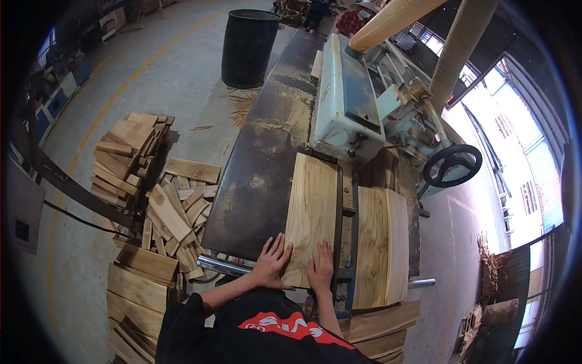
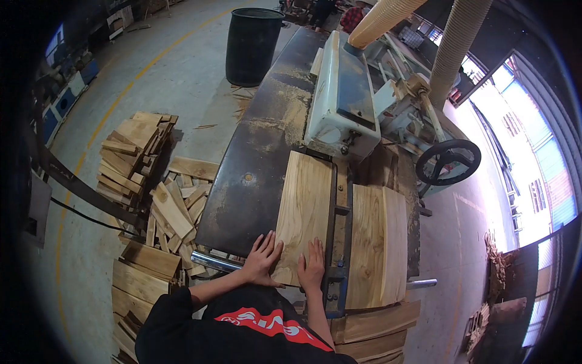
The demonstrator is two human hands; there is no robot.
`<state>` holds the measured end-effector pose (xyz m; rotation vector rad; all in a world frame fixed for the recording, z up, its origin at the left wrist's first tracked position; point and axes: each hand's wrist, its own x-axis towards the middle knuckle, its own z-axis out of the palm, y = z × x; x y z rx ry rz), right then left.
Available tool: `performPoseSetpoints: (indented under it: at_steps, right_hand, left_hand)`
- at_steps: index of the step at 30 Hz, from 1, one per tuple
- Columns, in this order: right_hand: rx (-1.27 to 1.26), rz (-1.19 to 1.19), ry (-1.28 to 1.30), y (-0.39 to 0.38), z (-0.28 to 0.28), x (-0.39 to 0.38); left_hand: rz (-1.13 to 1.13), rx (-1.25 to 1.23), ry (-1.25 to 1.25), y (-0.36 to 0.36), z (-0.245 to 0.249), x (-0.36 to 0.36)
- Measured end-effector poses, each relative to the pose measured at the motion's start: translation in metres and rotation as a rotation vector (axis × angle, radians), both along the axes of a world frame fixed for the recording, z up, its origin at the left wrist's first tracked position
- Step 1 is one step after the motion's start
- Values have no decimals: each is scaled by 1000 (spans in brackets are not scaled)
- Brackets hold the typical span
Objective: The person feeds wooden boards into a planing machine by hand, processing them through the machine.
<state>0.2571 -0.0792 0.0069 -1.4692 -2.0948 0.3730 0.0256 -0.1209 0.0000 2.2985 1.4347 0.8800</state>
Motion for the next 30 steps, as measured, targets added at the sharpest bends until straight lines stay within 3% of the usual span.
performPoseSetpoints:
  at_steps: [30]
  right_hand:
    - [16, -103, 33, -12, -1, -10]
  left_hand:
    - [-20, -59, 102, 8, 5, 2]
